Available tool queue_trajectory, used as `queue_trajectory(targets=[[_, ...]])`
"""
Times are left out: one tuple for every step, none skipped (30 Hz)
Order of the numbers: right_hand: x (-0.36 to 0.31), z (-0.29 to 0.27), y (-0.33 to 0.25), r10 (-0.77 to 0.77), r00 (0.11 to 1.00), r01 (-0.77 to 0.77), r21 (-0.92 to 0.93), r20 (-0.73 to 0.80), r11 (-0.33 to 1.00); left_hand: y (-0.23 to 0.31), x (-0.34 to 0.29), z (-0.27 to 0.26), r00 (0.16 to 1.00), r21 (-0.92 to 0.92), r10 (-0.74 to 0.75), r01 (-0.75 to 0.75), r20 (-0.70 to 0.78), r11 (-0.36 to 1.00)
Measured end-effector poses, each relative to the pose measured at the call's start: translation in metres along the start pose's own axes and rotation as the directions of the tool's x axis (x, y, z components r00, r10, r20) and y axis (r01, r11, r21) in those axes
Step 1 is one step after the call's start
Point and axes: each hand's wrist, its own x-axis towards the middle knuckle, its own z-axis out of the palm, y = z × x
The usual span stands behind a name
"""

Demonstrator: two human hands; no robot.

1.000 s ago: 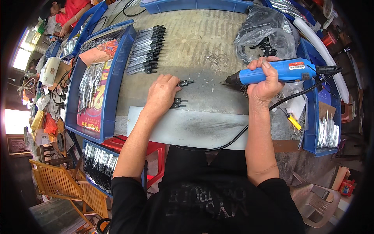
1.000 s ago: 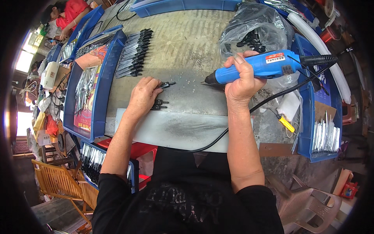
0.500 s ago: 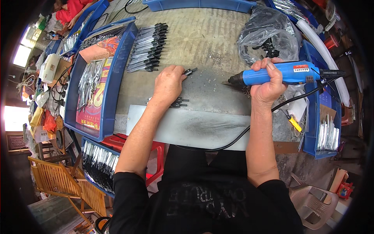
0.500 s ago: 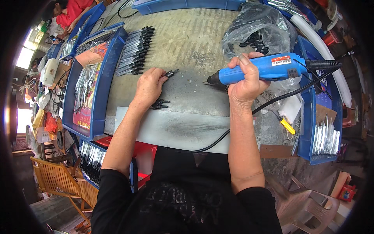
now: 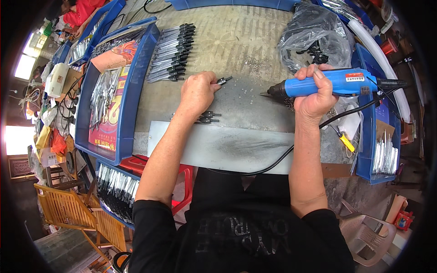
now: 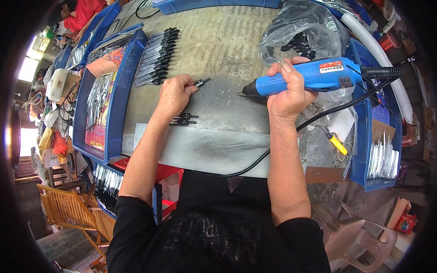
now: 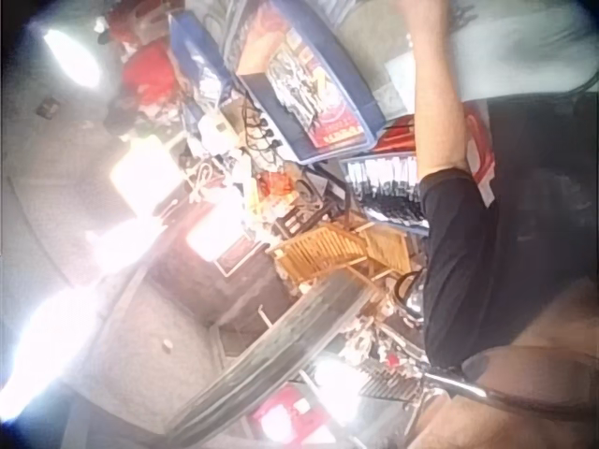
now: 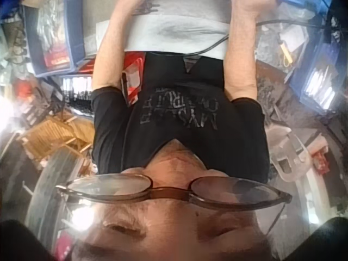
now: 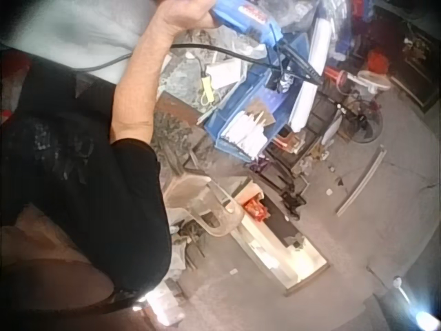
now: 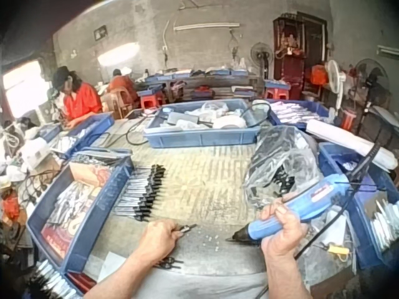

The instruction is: The person fastens parts onto compasses using an electric screwdriver, then stacks the compasses into a tray by hand.

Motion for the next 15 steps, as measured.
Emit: queue_trajectory(targets=[[-0.0004, -0.0001, 0.0002, 0.0, 1.0, 0.0, -0.004, 0.001, 1.0, 0.0012, 0.0003, -0.0007, 1.0, 0.0, -0.001, 0.001, 0.0, 1.0], [-0.0005, 0.0, 0.0003, -0.002, 1.0, 0.002, -0.007, 0.003, 1.0, 0.0027, 0.0009, -0.0012, 1.0, 0.0, -0.012, 0.012, 0.007, 1.0], [-0.0004, -0.0004, 0.0006, -0.002, 1.0, 0.002, -0.007, 0.004, 1.0, 0.0035, 0.0011, -0.0013, 1.0, -0.001, -0.023, 0.023, 0.014, 1.0], [-0.0002, -0.0013, 0.001, -0.003, 1.0, 0.003, -0.009, 0.0, 1.0, 0.0037, 0.0005, -0.0007, 1.0, -0.002, -0.023, 0.023, 0.013, 1.0], [0.0001, -0.0019, 0.0013, -0.004, 1.0, 0.004, -0.011, -0.005, 1.0, 0.0038, -0.0005, 0.0006, 1.0, 0.015, 0.009, -0.009, -0.009, 1.0], [0.0001, -0.002, 0.0015, -0.005, 1.0, 0.005, -0.012, -0.004, 1.0, 0.0039, -0.0014, 0.0018, 0.999, 0.031, 0.043, -0.042, -0.031, 0.999], [0.0001, -0.0019, 0.0017, -0.004, 1.0, 0.004, -0.012, -0.011, 1.0, 0.0033, -0.0023, 0.0021, 0.999, 0.03, 0.043, -0.043, -0.031, 0.999], [-0.0004, -0.0015, 0.0021, -0.001, 1.0, 0.001, -0.01, -0.018, 1.0, 0.0019, -0.0039, 0.0014, 0.998, 0.043, 0.058, -0.056, -0.032, 0.997], [-0.0005, -0.001, 0.0021, -0.001, 1.0, 0.001, -0.009, -0.019, 1.0, 0.0011, -0.0046, 0.0008, 0.997, 0.055, 0.072, -0.071, -0.032, 0.996], [-0.0003, -0.0003, 0.0018, 0.0, 1.0, 0.0, -0.006, -0.014, 1.0, 0.0013, -0.004, 0.0003, 0.997, 0.056, 0.072, -0.07, -0.031, 0.996], [-0.0005, -0.0001, 0.0014, -0.001, 1.0, 0.001, -0.003, -0.01, 1.0, 0.0017, -0.0031, 0.0, 0.998, 0.056, 0.051, -0.05, -0.023, 0.997], [-0.0006, 0.0002, 0.0008, -0.001, 1.0, 0.001, -0.004, -0.013, 1.0, 0.0021, -0.0026, 0.0001, 0.999, 0.057, 0.03, -0.029, -0.015, 0.998], [-0.0005, 0.0005, 0.0002, 0.0, 1.0, 0.0, 0.002, -0.011, 1.0, 0.0023, -0.003, 0.0009, 0.999, 0.057, 0.031, -0.03, -0.013, 0.998], [-0.0004, 0.0006, -0.0001, 0.0, 1.0, 0.0, 0.008, -0.009, 1.0, 0.0025, -0.0033, 0.0021, 0.998, 0.068, 0.055, -0.053, -0.034, 0.996], [-0.0005, 0.0003, -0.0001, -0.001, 1.0, 0.002, 0.008, -0.011, 1.0, 0.0024, -0.0035, 0.0034, 0.995, 0.079, 0.08, -0.075, -0.055, 0.994]])
